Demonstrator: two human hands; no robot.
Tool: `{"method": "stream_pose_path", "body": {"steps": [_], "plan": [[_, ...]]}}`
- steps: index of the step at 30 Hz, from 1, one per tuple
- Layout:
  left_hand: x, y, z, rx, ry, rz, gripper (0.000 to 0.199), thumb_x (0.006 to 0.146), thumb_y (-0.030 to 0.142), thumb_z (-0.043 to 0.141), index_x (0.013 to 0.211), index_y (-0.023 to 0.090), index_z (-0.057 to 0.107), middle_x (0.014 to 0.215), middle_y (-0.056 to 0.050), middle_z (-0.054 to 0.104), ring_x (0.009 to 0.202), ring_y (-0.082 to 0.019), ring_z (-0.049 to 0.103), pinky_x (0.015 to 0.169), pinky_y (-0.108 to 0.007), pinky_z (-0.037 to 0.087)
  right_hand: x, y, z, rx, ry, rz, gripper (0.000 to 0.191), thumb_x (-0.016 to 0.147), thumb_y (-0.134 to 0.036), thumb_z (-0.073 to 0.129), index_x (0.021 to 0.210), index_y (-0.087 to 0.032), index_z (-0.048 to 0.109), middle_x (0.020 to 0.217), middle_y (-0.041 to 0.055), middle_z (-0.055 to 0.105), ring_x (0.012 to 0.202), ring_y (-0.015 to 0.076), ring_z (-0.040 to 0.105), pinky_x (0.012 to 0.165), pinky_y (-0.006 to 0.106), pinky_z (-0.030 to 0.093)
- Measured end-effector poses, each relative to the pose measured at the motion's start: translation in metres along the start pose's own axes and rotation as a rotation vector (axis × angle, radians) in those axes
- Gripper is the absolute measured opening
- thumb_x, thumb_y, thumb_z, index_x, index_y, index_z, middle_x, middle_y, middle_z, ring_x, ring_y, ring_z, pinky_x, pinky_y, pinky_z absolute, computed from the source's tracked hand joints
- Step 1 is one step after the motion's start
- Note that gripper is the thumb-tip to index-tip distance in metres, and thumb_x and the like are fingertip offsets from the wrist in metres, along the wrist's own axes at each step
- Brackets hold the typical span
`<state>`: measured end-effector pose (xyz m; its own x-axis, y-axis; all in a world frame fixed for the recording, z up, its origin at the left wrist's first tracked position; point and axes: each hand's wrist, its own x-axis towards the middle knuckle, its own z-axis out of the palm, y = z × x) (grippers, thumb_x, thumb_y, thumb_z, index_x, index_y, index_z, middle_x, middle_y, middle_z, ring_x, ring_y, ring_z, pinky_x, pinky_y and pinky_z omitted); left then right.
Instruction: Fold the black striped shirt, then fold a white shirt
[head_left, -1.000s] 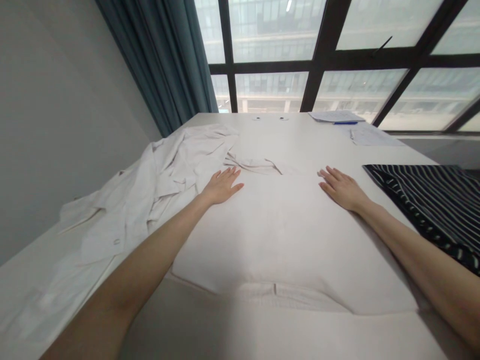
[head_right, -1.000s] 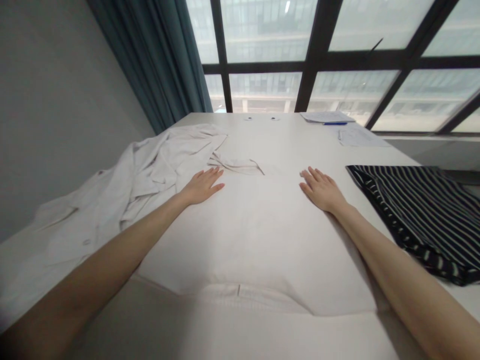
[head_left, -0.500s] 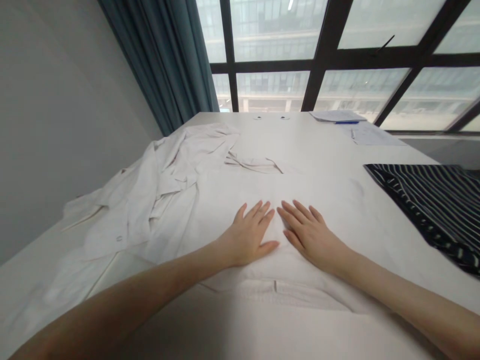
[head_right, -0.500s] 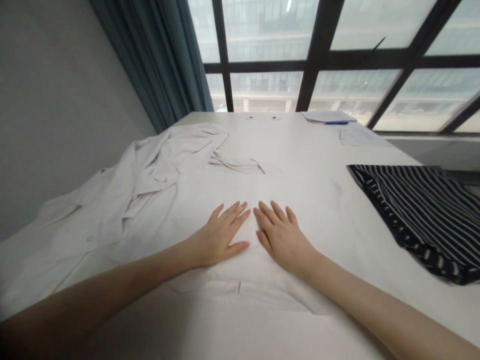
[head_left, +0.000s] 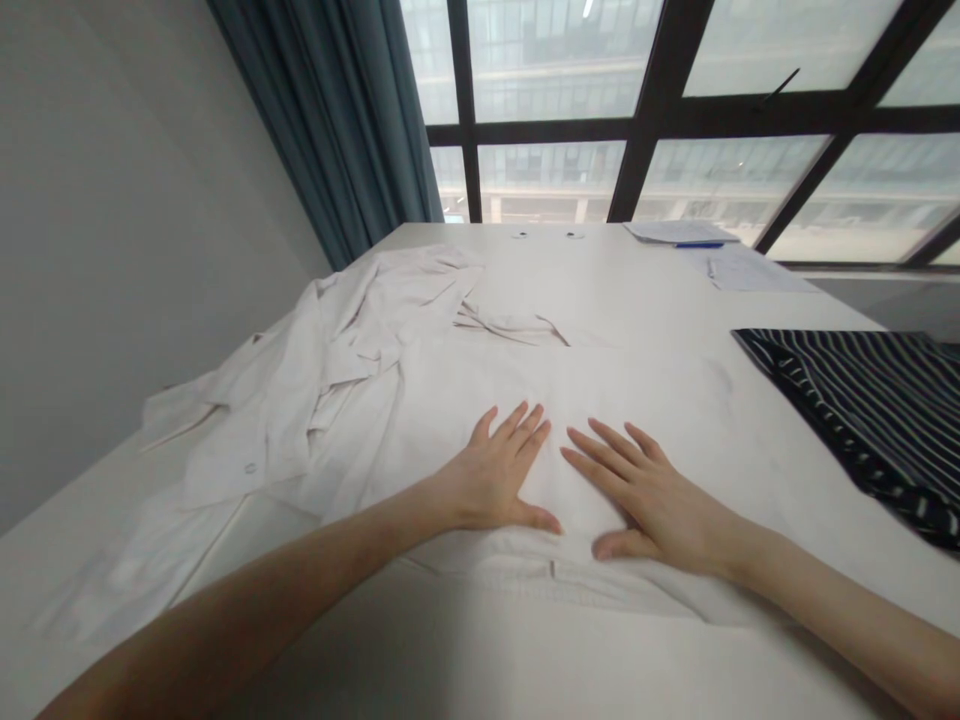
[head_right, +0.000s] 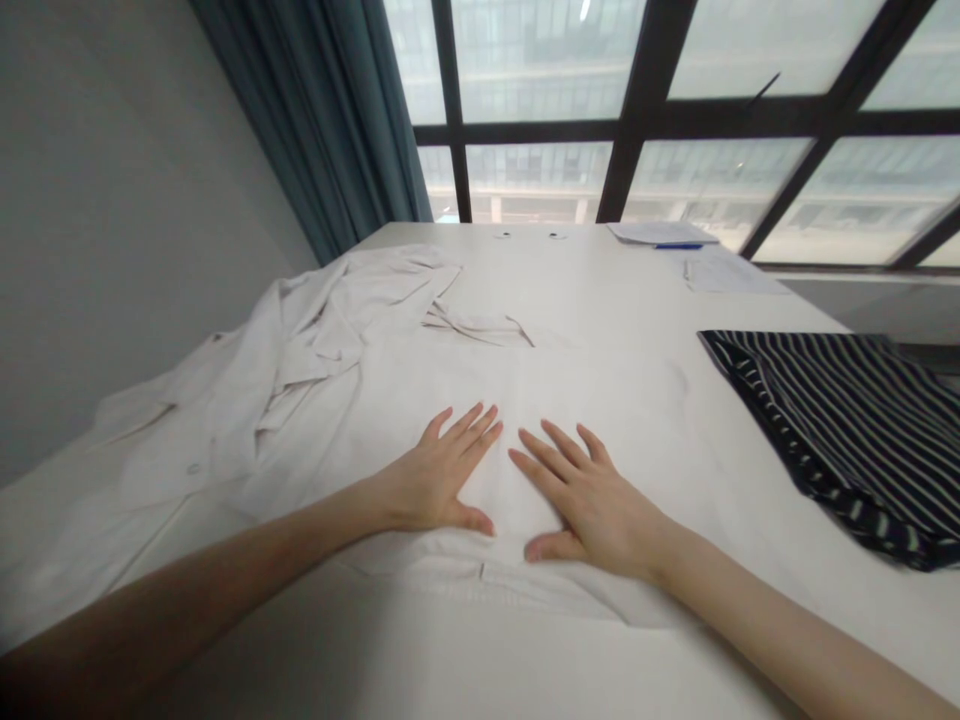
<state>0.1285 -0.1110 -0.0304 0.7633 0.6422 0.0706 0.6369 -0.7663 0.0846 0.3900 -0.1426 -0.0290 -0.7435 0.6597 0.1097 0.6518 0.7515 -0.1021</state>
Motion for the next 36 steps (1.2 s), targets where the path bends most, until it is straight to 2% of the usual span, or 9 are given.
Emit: {"method": "stream_pose_path", "body": {"steps": [5,9,15,23,29,31,33,34,36], "plan": [[-0.01,-0.002,-0.003,-0.051,-0.017,0.129,0.106,0.079,0.083,0.041,0.154,0.012,0.021,0.159,-0.021,0.021,0.15,-0.032,0.013,0.12,-0.051,0.004,-0.006,0.001,-0.002,0.005,-0.024,-0.005,0.093,0.083,-0.076,0.047,0.157,-0.026,0.02,0.159,0.0122,0.026,0.146,0.0394,0.02,0.111,0.068,0.021],[-0.021,-0.002,-0.01,-0.1,-0.053,0.196,0.104,0.081,0.078,0.047,0.155,0.012,0.018,0.158,-0.021,0.024,0.15,-0.031,0.015,0.12,-0.048,0.005,-0.005,0.0,-0.004,0.012,-0.027,-0.002,0.093,0.083,-0.075,0.048,0.156,-0.026,0.02,0.159,0.0129,0.027,0.146,0.0383,0.02,0.111,0.067,0.021],[-0.036,-0.004,-0.021,-0.153,-0.182,0.161,0.104,0.078,0.077,0.052,0.154,0.014,0.021,0.159,-0.019,0.024,0.149,-0.034,0.015,0.119,-0.048,0.005,-0.013,-0.001,-0.007,-0.007,-0.06,-0.021,0.087,0.086,-0.072,0.046,0.156,-0.027,0.021,0.16,0.0113,0.025,0.147,0.036,0.017,0.112,0.065,0.018],[-0.044,-0.007,-0.017,-0.157,-0.158,0.157,0.104,0.077,0.08,0.05,0.154,0.015,0.023,0.16,-0.017,0.023,0.149,-0.033,0.014,0.119,-0.048,0.003,-0.049,0.003,-0.012,-0.036,-0.084,-0.046,0.087,0.086,-0.071,0.048,0.156,-0.03,0.018,0.16,0.0097,0.024,0.147,0.0346,0.02,0.114,0.063,0.017],[-0.048,-0.011,-0.015,-0.17,-0.148,0.162,0.1,0.078,0.076,0.055,0.154,0.018,0.024,0.16,-0.016,0.026,0.149,-0.033,0.015,0.119,-0.049,0.003,-0.06,0.004,-0.016,0.058,-0.079,-0.038,0.082,0.085,-0.068,0.053,0.154,-0.032,0.026,0.157,0.0085,0.035,0.145,0.0329,0.027,0.115,0.061,0.019],[-0.049,-0.012,-0.015,-0.175,-0.143,0.162,0.099,0.078,0.075,0.056,0.154,0.02,0.024,0.16,-0.015,0.026,0.149,-0.033,0.015,0.12,-0.049,0.003,-0.063,0.008,-0.016,0.108,-0.029,0.034,0.065,0.092,-0.059,0.051,0.15,-0.033,0.037,0.152,0.007,0.044,0.142,0.0293,0.035,0.114,0.057,0.025],[-0.05,-0.012,-0.015,-0.176,-0.144,0.16,0.099,0.078,0.075,0.056,0.154,0.02,0.024,0.16,-0.015,0.025,0.149,-0.033,0.015,0.12,-0.048,0.003,-0.067,0.018,-0.014,0.111,0.102,0.21,0.049,0.097,-0.049,0.047,0.142,-0.03,0.048,0.145,0.0087,0.051,0.136,0.0272,0.043,0.111,0.052,0.033],[-0.05,-0.012,-0.016,-0.177,-0.146,0.159,0.099,0.078,0.076,0.055,0.154,0.02,0.024,0.16,-0.015,0.025,0.149,-0.032,0.015,0.12,-0.048,0.003,-0.071,0.025,-0.013,0.09,0.19,0.329,0.045,0.097,-0.047,0.045,0.137,-0.026,0.053,0.141,0.0113,0.054,0.131,0.0277,0.048,0.108,0.051,0.037],[-0.05,-0.011,-0.017,-0.176,-0.152,0.156,0.099,0.078,0.076,0.054,0.154,0.02,0.023,0.16,-0.015,0.024,0.15,-0.032,0.014,0.12,-0.048,0.003,-0.08,0.043,-0.01,0.015,0.35,0.555,0.051,0.095,-0.052,0.043,0.13,-0.018,0.058,0.129,0.0179,0.057,0.119,0.0308,0.055,0.102,0.05,0.043]]}}
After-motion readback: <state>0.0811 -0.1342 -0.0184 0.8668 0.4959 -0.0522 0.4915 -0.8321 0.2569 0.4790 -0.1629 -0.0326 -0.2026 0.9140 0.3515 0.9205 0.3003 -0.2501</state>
